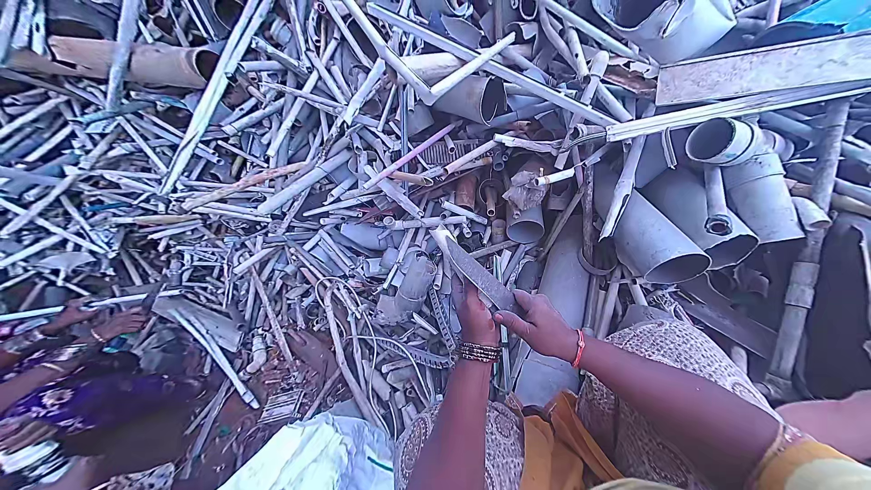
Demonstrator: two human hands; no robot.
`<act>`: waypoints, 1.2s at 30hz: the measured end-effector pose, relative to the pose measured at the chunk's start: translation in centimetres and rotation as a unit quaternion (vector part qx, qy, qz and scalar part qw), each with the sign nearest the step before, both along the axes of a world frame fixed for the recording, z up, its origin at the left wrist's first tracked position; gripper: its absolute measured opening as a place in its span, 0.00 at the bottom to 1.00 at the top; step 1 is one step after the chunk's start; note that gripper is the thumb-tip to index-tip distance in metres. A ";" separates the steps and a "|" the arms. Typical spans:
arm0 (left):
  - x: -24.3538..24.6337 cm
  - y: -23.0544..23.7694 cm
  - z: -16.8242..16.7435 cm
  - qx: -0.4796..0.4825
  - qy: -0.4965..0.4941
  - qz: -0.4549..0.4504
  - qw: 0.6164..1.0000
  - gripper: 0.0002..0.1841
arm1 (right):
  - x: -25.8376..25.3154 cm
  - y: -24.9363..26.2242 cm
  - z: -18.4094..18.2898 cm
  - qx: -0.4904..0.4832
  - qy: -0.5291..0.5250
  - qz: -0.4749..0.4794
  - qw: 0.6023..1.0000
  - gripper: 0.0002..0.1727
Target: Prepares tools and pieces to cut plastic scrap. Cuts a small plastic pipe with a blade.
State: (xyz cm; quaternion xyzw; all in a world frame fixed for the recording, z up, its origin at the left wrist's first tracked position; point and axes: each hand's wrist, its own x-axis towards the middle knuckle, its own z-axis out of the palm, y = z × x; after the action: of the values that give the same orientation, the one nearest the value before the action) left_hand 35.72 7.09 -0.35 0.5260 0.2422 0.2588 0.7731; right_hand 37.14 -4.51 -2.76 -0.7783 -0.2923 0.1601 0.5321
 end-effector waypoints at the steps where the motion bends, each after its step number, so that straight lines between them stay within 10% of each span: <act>1: 0.0 0.0 -0.1 0.015 -0.008 0.007 1.000 0.20 | -0.1 0.0 -0.1 0.006 -0.002 -0.005 1.000 0.34; 9: 1.0 1.0 -1.2 0.067 -0.020 0.043 0.997 0.12 | -1.4 0.3 -0.2 0.134 -0.033 0.061 0.989 0.31; 12: 1.5 2.8 -1.2 -0.074 0.000 -0.009 0.997 0.15 | -2.3 0.3 0.7 0.187 -0.045 0.102 0.976 0.36; 17: 0.6 2.9 1.1 -0.196 0.000 -0.094 0.976 0.29 | 3.5 -1.2 -1.1 0.096 0.086 -0.043 0.991 0.23; 24: 0.4 2.5 0.9 -0.188 0.008 -0.124 0.974 0.24 | 2.6 -0.1 -1.1 0.085 0.034 0.002 0.996 0.20; 36: 0.0 0.8 0.4 -0.194 -0.024 -0.121 0.973 0.22 | 0.9 -0.4 0.4 -0.077 -0.104 -0.015 0.991 0.54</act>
State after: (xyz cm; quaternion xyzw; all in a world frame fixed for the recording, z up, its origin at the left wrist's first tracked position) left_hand 35.73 7.94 0.05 0.3855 0.2037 0.1240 0.8914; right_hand 38.09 -4.90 -2.39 -0.8339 -0.3214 0.0922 0.4391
